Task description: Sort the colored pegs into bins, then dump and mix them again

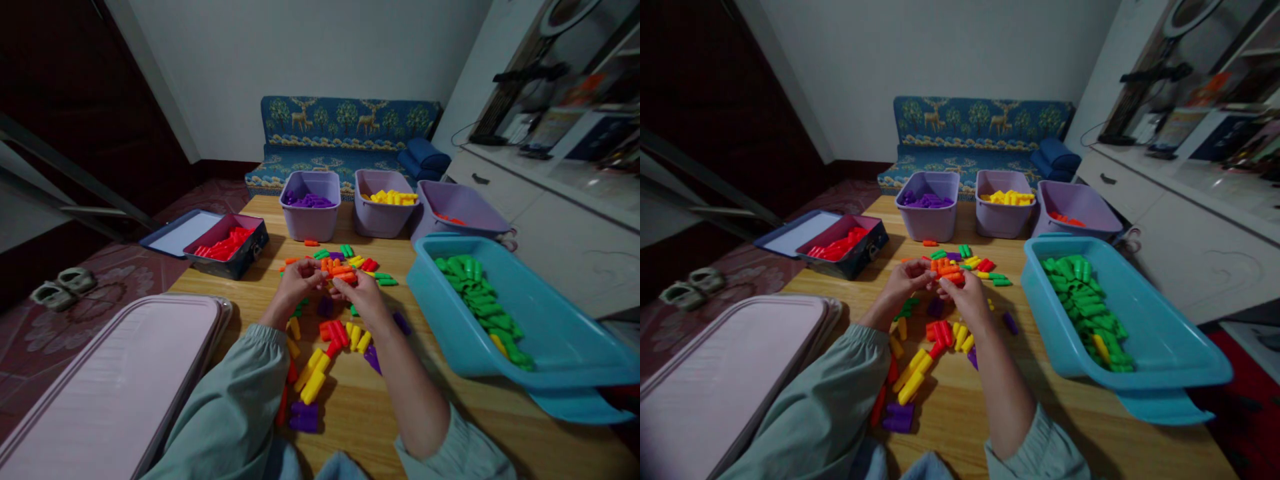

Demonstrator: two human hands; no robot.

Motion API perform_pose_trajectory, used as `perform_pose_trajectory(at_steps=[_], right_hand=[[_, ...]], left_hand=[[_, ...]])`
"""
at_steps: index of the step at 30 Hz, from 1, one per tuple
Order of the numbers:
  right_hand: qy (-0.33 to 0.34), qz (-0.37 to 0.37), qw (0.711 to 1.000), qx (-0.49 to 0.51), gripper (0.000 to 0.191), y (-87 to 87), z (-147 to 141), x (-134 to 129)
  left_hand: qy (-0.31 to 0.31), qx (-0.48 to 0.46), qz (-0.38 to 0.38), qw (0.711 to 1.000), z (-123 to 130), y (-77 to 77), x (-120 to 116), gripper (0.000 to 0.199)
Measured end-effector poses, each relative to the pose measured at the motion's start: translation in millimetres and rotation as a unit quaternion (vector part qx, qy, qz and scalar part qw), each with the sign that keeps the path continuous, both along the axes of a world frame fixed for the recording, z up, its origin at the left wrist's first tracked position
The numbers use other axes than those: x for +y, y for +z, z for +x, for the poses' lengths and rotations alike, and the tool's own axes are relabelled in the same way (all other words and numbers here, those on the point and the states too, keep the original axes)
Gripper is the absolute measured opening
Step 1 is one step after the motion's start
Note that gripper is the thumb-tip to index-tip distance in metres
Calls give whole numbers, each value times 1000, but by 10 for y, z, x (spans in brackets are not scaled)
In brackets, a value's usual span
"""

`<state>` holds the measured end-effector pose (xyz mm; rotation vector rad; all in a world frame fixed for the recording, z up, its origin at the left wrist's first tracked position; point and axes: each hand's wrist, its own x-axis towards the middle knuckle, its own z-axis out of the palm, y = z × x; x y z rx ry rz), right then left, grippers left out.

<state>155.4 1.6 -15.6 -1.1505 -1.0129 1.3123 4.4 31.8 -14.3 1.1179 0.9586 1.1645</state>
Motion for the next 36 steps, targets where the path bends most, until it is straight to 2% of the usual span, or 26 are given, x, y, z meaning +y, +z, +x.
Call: perform_pose_trajectory(at_steps=[2,5,7,9,13,17,21,25,30,36], right_hand=[[-22,5,1000,-15,40,-32,6,22],[-52,9,997,-54,34,-52,37,42],[-44,12,996,-76,32,-48,52,43],[-14,16,996,-89,30,-37,46,31],[64,36,991,-115,24,9,-4,-26],[117,62,980,-149,22,85,-12,-80],[93,37,991,-87,31,103,31,-67],[51,-1,999,-17,43,52,55,-27],[-2,-36,999,11,50,49,19,-38],[19,1,1000,11,47,57,-38,-56]], left_hand=[[32,15,1,999,-10,-35,27,47],[113,59,15,992,-52,-93,66,42],[146,84,32,985,-80,-125,82,41],[150,95,51,983,-92,-141,85,41],[129,87,51,986,-61,-112,60,42],[62,38,5,997,-16,-34,9,46],[20,17,-7,1000,-2,26,-44,46],[18,6,18,1000,1,58,-75,44],[11,-21,29,999,7,65,-79,44],[-13,-27,39,999,25,28,-49,45]])
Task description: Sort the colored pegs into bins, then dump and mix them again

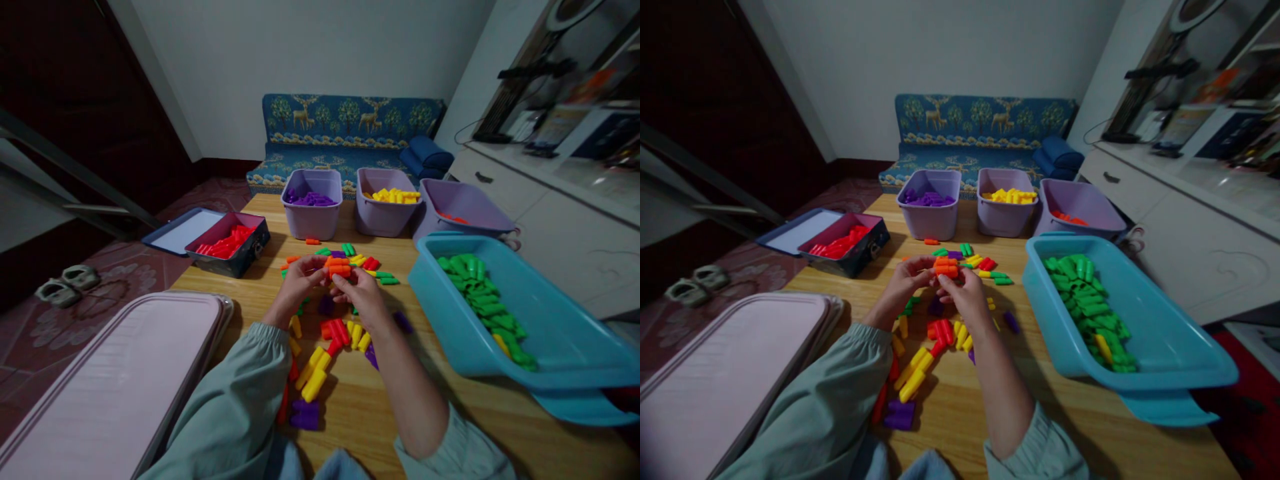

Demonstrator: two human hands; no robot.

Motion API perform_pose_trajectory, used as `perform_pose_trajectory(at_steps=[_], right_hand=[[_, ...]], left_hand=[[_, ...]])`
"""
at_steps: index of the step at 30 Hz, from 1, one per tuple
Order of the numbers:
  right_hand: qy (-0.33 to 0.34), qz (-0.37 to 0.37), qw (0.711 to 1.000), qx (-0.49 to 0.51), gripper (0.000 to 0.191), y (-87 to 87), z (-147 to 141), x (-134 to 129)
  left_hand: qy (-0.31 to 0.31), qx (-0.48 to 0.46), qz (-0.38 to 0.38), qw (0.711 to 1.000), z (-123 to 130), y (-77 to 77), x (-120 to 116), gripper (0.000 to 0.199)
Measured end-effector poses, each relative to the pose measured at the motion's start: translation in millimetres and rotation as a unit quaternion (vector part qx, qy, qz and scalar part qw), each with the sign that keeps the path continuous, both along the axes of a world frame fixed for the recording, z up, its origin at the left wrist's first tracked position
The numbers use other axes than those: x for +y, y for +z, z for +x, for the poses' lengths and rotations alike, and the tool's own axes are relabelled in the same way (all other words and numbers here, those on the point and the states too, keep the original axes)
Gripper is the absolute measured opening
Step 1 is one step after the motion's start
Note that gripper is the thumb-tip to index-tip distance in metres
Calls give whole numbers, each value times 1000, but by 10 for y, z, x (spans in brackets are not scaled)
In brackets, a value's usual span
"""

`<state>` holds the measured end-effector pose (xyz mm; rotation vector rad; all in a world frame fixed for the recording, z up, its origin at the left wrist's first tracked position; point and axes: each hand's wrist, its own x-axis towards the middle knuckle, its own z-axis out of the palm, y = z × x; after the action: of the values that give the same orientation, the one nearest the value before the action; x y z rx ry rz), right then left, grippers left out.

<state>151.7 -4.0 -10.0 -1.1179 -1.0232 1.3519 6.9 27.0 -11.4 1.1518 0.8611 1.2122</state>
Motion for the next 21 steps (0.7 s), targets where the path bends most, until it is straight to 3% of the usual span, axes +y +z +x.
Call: perform_pose_trajectory(at_steps=[10,16,21], right_hand=[[-28,-4,997,-67,35,5,18,5],[-34,-4,999,-42,40,25,3,-2],[-8,-5,999,-41,34,-11,24,14]], left_hand=[[4,56,-14,998,-12,110,-59,55],[4,82,9,997,3,48,-16,57],[-7,79,17,997,-3,24,-24,57]])
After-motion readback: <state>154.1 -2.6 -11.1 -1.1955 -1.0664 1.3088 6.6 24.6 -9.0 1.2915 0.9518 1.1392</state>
